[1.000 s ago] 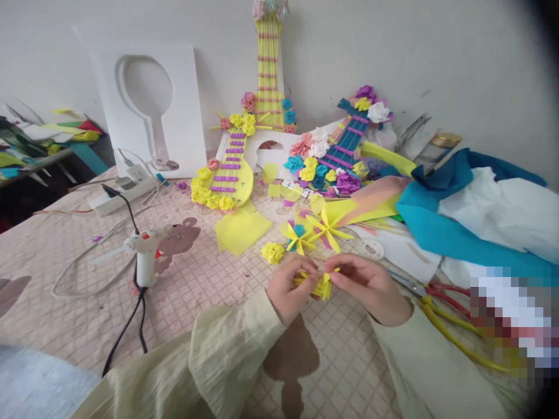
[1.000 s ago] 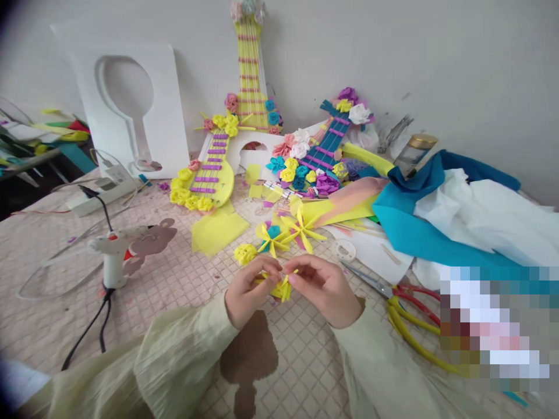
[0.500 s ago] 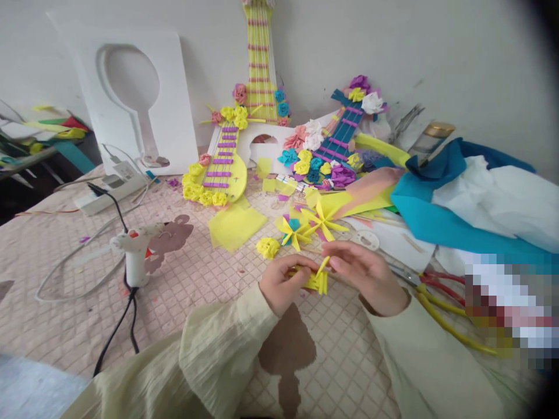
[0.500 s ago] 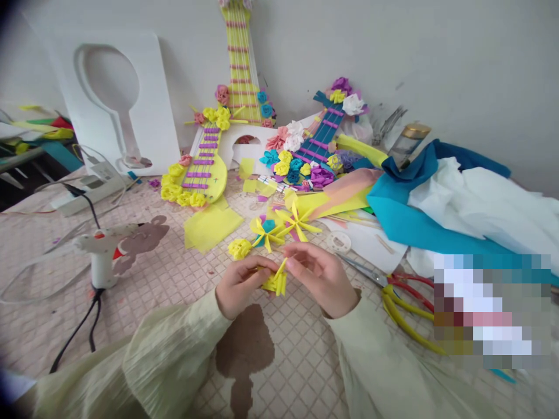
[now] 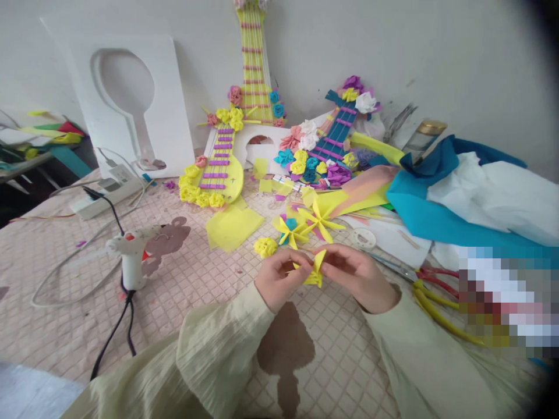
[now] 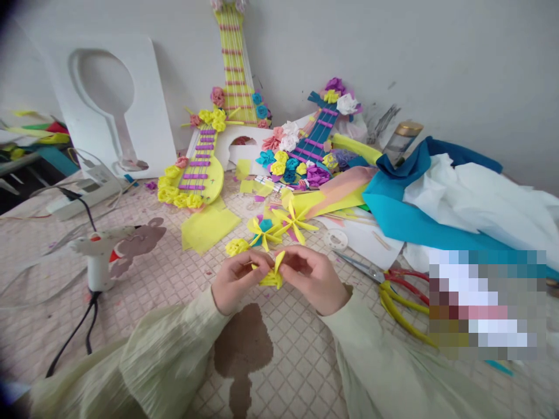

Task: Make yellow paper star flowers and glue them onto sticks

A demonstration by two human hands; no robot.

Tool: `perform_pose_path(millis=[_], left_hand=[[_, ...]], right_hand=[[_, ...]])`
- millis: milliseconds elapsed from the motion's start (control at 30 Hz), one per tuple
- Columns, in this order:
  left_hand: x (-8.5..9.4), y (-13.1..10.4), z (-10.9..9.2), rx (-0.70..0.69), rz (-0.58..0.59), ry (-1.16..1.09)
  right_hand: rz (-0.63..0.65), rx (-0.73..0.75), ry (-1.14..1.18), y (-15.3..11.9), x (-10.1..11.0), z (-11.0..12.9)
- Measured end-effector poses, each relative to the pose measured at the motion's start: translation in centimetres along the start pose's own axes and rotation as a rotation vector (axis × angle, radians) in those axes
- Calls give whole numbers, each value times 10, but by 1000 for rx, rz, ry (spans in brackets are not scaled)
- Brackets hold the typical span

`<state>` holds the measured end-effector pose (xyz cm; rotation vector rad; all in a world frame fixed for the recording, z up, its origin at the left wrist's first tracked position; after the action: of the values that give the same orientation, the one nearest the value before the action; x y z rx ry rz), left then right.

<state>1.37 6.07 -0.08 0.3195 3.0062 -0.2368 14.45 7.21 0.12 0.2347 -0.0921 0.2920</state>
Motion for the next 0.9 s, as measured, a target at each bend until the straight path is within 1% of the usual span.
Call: perform_pose_path(millis=[67, 233, 533, 700, 800, 900], left_hand=[[-1, 0, 2, -7, -1, 18], [-1, 1, 12, 38, -32, 43], [3, 0, 2, -26, -80, 37], [1, -1, 4, -47, -65, 42], [1, -3, 1, -112, -59, 71], [1, -8, -8, -259, -72, 164]], right_hand=[[13, -1, 8, -1, -1, 0], [29, 7, 11, -2, -4, 1], [3, 8, -17, -2, -2, 2], [17, 50, -63, -2, -3, 5], [50, 98, -94, -2, -4, 9], [49, 187, -120, -3, -4, 17]])
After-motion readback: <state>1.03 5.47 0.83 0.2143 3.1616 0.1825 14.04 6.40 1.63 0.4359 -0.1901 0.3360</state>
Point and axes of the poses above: each hand's wrist, its own y-axis towards the middle knuckle, its own x-axis out of the back of the hand, z = x × y, the point moved 6 cm from there along y, towards the middle knuckle, and after that the axes turned 12 degrees about x, right-handed, at the moved point
